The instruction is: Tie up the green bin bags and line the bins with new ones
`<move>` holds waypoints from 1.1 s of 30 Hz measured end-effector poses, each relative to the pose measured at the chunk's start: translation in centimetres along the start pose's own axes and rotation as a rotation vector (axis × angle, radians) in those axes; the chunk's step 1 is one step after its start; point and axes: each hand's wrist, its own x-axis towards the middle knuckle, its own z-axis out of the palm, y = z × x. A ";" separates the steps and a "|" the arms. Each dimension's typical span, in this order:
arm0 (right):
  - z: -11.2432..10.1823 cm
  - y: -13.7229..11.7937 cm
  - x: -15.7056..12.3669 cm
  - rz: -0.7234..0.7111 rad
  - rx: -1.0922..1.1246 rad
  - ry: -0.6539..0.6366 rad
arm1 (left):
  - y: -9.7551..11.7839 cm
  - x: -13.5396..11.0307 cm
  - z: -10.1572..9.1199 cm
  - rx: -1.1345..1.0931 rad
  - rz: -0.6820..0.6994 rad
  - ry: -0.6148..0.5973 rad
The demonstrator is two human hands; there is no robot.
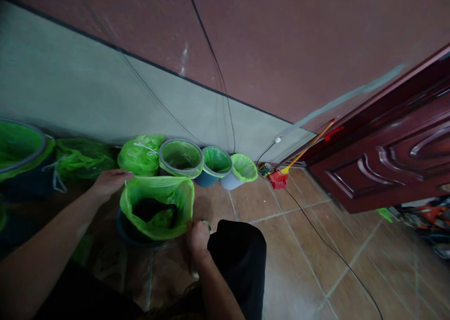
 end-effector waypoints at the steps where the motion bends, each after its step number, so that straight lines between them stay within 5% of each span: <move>1: -1.1 -0.4 -0.1 -0.014 -0.040 0.006 | 0.3 -0.1 0.0 -0.100 -0.018 0.021; 5: -5.1 -2.2 0.2 -0.136 0.056 0.102 | 1.9 -1.0 -0.4 -0.448 0.053 0.027; 11: -8.0 -5.6 1.5 -0.399 0.736 0.204 | 4.0 -3.6 -0.6 -0.625 0.208 -0.213; 14: -8.3 -7.7 1.7 -0.431 1.062 0.109 | 4.4 -4.8 -0.1 -0.703 0.242 -0.361; 19: -8.3 -10.7 1.8 -0.207 1.599 -0.114 | 4.1 -5.9 1.0 -0.706 0.331 -0.630; 27: -7.1 -12.9 3.0 -0.188 1.533 -0.156 | 4.5 -6.8 1.9 -0.680 0.472 -0.636; 33: -4.5 -14.2 2.9 -0.279 1.481 -0.383 | 4.7 -7.3 2.3 -0.595 0.420 -0.586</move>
